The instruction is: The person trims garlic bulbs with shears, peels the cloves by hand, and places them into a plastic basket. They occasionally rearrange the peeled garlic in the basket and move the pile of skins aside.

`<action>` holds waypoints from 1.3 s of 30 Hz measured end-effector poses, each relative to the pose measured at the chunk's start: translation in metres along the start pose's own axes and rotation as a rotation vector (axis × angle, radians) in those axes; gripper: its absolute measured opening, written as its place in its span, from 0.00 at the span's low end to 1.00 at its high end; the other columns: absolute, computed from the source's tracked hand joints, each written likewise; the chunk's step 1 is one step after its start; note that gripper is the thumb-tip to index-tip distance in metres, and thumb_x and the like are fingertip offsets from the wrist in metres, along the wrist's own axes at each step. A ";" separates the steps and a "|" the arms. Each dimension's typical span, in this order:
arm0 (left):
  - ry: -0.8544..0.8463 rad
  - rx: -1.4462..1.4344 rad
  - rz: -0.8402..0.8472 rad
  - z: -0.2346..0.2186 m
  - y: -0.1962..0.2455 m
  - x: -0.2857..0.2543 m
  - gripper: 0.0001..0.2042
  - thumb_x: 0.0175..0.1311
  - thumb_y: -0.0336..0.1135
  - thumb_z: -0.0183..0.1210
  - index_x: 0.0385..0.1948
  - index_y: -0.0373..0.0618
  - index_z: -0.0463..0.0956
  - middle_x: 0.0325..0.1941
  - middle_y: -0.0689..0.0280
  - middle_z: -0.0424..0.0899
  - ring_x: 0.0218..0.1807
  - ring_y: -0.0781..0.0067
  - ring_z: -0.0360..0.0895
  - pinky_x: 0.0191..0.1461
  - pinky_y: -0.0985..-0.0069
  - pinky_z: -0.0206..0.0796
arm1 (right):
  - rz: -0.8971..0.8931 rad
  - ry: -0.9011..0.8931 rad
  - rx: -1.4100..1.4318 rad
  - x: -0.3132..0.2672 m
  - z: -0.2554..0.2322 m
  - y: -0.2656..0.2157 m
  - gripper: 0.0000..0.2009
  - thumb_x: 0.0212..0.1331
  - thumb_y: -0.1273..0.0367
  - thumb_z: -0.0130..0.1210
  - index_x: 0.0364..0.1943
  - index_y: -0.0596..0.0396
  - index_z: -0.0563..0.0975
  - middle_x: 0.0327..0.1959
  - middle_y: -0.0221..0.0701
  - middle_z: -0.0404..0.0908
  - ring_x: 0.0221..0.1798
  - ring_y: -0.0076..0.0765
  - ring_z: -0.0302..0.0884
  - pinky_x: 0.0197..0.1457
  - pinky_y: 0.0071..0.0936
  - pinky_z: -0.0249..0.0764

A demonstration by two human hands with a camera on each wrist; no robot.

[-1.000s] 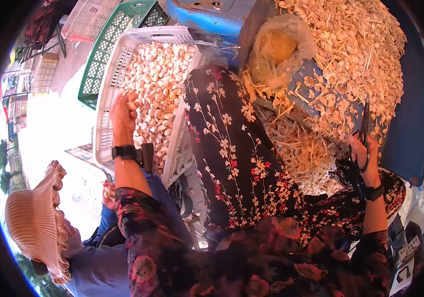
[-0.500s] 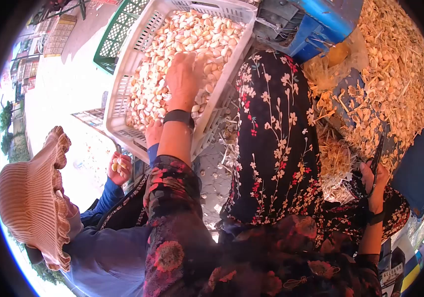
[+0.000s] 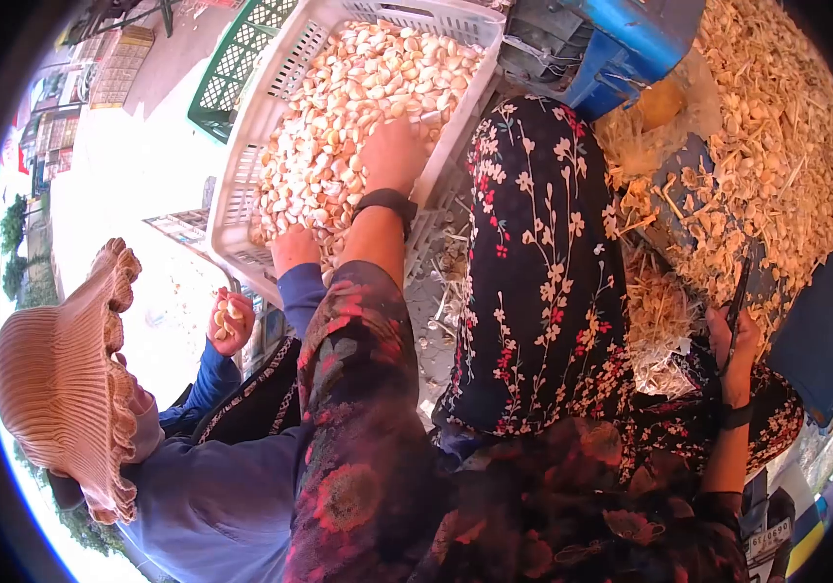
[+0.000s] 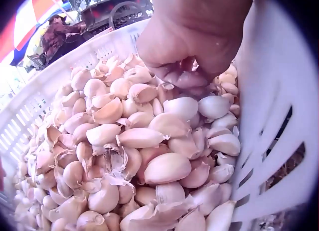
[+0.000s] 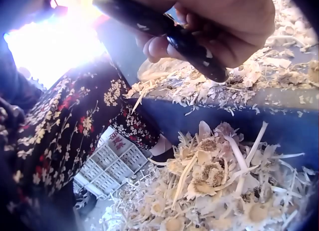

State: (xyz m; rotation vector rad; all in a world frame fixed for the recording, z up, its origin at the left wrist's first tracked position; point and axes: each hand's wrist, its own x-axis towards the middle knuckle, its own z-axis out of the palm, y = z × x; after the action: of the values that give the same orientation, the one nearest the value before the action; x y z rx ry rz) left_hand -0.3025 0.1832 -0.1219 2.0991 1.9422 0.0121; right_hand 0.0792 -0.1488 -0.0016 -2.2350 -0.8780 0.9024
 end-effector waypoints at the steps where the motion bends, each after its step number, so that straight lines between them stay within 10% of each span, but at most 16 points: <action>1: 0.030 -0.076 0.020 0.003 -0.011 0.001 0.11 0.54 0.41 0.60 0.31 0.44 0.80 0.32 0.54 0.83 0.37 0.53 0.81 0.41 0.60 0.72 | -0.006 0.006 0.011 -0.002 -0.002 0.000 0.13 0.57 0.64 0.62 0.22 0.52 0.71 0.15 0.17 0.66 0.17 0.12 0.60 0.19 0.14 0.54; 8: 0.408 -1.430 -0.286 -0.078 -0.019 -0.039 0.13 0.65 0.40 0.57 0.34 0.36 0.79 0.27 0.65 0.81 0.23 0.84 0.73 0.22 0.86 0.64 | -0.093 -0.062 0.140 -0.009 -0.006 -0.024 0.10 0.55 0.68 0.62 0.26 0.54 0.72 0.19 0.18 0.69 0.22 0.13 0.62 0.24 0.15 0.56; 11: 0.132 -1.670 0.037 -0.142 0.070 -0.119 0.12 0.66 0.38 0.56 0.36 0.38 0.79 0.28 0.64 0.82 0.21 0.85 0.72 0.21 0.88 0.63 | -0.178 -0.178 0.262 -0.020 -0.006 -0.042 0.10 0.50 0.72 0.65 0.32 0.57 0.74 0.31 0.26 0.76 0.31 0.17 0.68 0.33 0.16 0.64; 15: -0.754 -1.616 0.289 -0.157 0.181 -0.217 0.09 0.59 0.24 0.61 0.40 0.38 0.75 0.32 0.66 0.82 0.29 0.83 0.78 0.27 0.85 0.71 | -0.375 -0.189 0.514 -0.062 -0.006 -0.080 0.19 0.41 0.76 0.70 0.37 0.58 0.72 0.50 0.41 0.75 0.35 0.24 0.75 0.36 0.21 0.72; 18: -0.991 -1.406 0.366 -0.138 0.230 -0.252 0.12 0.58 0.25 0.62 0.42 0.38 0.70 0.32 0.66 0.82 0.31 0.82 0.79 0.33 0.85 0.72 | -0.376 -0.101 0.786 -0.097 -0.010 -0.082 0.19 0.40 0.80 0.69 0.35 0.56 0.71 0.45 0.38 0.78 0.41 0.25 0.78 0.37 0.22 0.75; 21: -1.156 -1.258 0.331 -0.135 0.251 -0.275 0.17 0.59 0.27 0.62 0.47 0.39 0.67 0.29 0.62 0.83 0.29 0.84 0.78 0.28 0.88 0.66 | -0.752 0.150 0.260 -0.122 -0.035 -0.048 0.16 0.37 0.81 0.62 0.34 0.55 0.74 0.31 0.32 0.78 0.32 0.41 0.77 0.32 0.29 0.72; 28: -1.484 -0.802 0.702 -0.116 0.308 -0.331 0.19 0.66 0.33 0.54 0.57 0.39 0.63 0.26 0.66 0.82 0.20 0.89 0.68 0.24 0.88 0.59 | -0.467 0.668 0.153 -0.230 -0.072 0.012 0.13 0.37 0.80 0.61 0.33 0.58 0.78 0.25 0.33 0.78 0.24 0.40 0.77 0.26 0.30 0.71; 32: -1.229 -0.819 0.858 -0.092 0.325 -0.314 0.10 0.68 0.30 0.49 0.46 0.40 0.73 0.37 0.65 0.81 0.19 0.88 0.65 0.21 0.89 0.53 | 0.232 1.219 -0.127 -0.294 -0.103 0.098 0.14 0.49 0.68 0.67 0.23 0.60 0.72 0.15 0.32 0.66 0.18 0.23 0.58 0.21 0.25 0.59; 35: -1.123 -0.786 0.887 -0.082 0.326 -0.282 0.10 0.64 0.27 0.48 0.44 0.41 0.75 0.47 0.64 0.79 0.29 0.85 0.72 0.27 0.88 0.59 | 0.559 1.210 -0.316 -0.325 -0.129 0.157 0.15 0.48 0.68 0.66 0.23 0.60 0.69 0.15 0.36 0.68 0.18 0.28 0.57 0.23 0.28 0.60; 39: -1.163 -0.725 0.872 -0.119 0.327 -0.260 0.14 0.60 0.29 0.56 0.47 0.37 0.74 0.51 0.60 0.79 0.37 0.78 0.76 0.36 0.83 0.66 | 0.512 1.127 -0.072 -0.290 -0.124 0.138 0.13 0.47 0.69 0.67 0.24 0.60 0.72 0.15 0.31 0.68 0.19 0.23 0.58 0.22 0.26 0.60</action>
State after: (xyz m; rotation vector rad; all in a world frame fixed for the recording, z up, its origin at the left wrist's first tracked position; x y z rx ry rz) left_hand -0.0318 -0.0660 0.1085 1.6135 0.2366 -0.2295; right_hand 0.0601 -0.4804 0.0876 -2.5173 0.1913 -0.2906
